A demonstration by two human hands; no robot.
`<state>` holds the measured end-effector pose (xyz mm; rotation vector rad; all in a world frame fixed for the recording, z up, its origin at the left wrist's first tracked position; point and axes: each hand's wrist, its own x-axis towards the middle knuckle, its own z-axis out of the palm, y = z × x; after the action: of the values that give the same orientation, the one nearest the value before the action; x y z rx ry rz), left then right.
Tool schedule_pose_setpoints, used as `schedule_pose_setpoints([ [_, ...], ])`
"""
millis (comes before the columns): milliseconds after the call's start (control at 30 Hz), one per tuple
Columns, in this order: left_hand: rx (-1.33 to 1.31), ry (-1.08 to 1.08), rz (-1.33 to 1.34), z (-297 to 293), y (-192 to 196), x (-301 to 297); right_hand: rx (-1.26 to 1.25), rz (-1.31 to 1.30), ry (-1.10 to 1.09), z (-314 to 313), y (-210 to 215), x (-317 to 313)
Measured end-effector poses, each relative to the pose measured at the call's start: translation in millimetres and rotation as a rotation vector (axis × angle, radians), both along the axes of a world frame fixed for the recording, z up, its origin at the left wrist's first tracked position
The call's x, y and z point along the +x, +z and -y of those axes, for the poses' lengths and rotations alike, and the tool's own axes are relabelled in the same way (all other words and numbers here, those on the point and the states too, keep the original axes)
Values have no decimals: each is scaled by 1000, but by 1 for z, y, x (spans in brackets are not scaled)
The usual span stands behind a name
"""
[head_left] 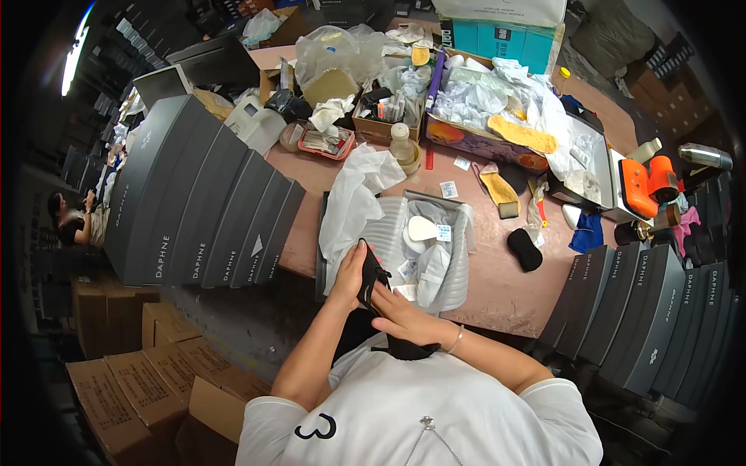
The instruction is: Packing pairs of high-heel shoes into boxes using tissue paper and foam inserts.
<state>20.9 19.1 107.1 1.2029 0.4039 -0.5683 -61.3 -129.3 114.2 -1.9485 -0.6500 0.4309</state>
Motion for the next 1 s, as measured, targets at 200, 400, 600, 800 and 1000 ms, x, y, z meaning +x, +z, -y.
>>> schedule_pose_setpoints([
  [200, -11, 1, -36, -6, -4, 4, 175, 58, -96, -21, -12, 20],
  [400, -251, 20, -21, -9, -6, -1, 202, -585, -182, 57, -4, 26],
  [600, -497, 62, -343, 16, -10, -60, -596, 657, -291, 87, -80, 112],
  [800, -470, 176, -308, 0, -21, -49, 287, -332, -758, 80, -34, 70],
  [1000, -443, 179, -196, 23, -5, -56, -64, 317, -297, 21, -13, 6],
])
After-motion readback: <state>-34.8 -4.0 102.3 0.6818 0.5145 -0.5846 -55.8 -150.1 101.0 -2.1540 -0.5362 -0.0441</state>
